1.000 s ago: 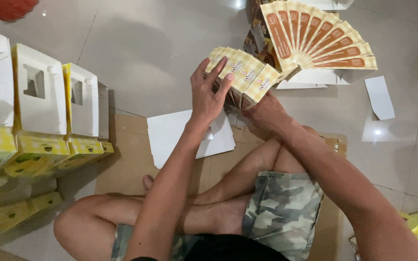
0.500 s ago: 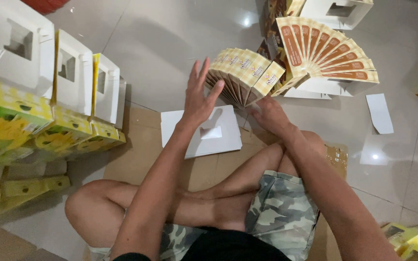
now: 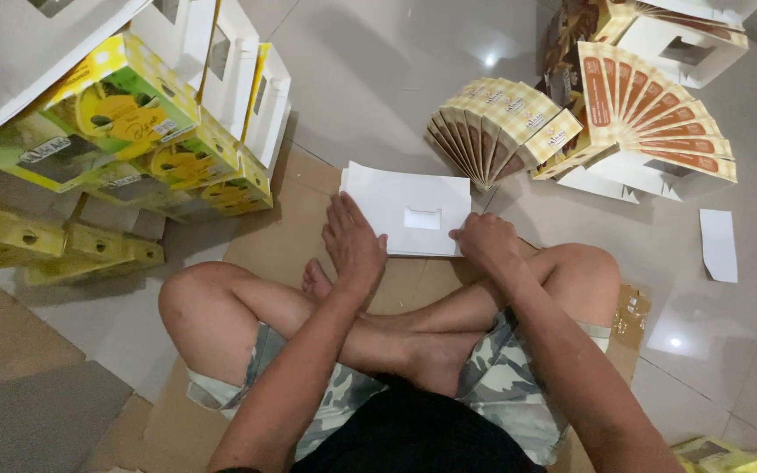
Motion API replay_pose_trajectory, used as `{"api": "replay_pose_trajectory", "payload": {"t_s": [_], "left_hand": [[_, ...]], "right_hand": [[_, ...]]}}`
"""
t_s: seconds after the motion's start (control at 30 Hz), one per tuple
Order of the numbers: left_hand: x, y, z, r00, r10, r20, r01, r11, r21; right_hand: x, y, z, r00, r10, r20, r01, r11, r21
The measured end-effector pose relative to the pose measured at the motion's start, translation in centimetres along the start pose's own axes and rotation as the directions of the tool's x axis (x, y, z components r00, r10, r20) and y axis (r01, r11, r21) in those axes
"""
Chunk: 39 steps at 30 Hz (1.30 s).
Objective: The person assembles cardboard boxes by hand by folding the flaps and interlocking the tabs of flat-packed cardboard pieces.
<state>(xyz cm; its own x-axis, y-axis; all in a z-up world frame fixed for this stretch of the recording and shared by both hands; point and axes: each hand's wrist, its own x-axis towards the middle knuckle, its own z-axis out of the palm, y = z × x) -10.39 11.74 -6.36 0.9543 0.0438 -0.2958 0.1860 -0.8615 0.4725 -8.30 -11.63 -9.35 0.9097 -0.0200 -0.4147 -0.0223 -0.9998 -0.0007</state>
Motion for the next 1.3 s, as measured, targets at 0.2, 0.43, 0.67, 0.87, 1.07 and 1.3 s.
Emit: {"api": "replay_pose_trajectory", "payload": {"t_s": [0.2,0.43,0.67,0.87,1.07,1.3], "left_hand": [[-0.3,1.0,2.5,0.980,0.142,0.141,-0.177,0.945,0.276],[7.1,-3.3,2.1,0.988,0.151,-0.016,-0.150,0.963,-0.222],[10.7,-6.3,-4.9,0.979,0.149,0.141,-0.040,0.811,-0.584],[10.7,-5.9,-3.6,0.956,0.256,0.146,-0.210,0.939,-0.273],[11.4,-7.3,1.8,0.846,0.531,0.047,-0.532,0.846,0.013],[5.5,-6.9,3.4,0.703,0.634,0.322,-0.706,0.565,0.428]], "right_hand": [[-2.3,-3.1,-0.4,0.918,-0.283,-0.278,0.227,0.950,-0.215],[-1.7,-3.3,-1.7,0.949,-0.188,-0.252,0.254,0.930,0.266],[0.5,-1.2,-2.4,0.989,-0.036,-0.142,0.138,0.570,0.810],[5.0,-2.7,-1.5,0.860,-0.350,-0.371,0.467,0.832,0.300],[7.8,-3.3,0.5,0.622,-0.661,-0.420,0.658,0.732,-0.176],[0.6,-2.2,0.5,0.662,-0.700,-0.267,0.677,0.711,-0.187]]}}
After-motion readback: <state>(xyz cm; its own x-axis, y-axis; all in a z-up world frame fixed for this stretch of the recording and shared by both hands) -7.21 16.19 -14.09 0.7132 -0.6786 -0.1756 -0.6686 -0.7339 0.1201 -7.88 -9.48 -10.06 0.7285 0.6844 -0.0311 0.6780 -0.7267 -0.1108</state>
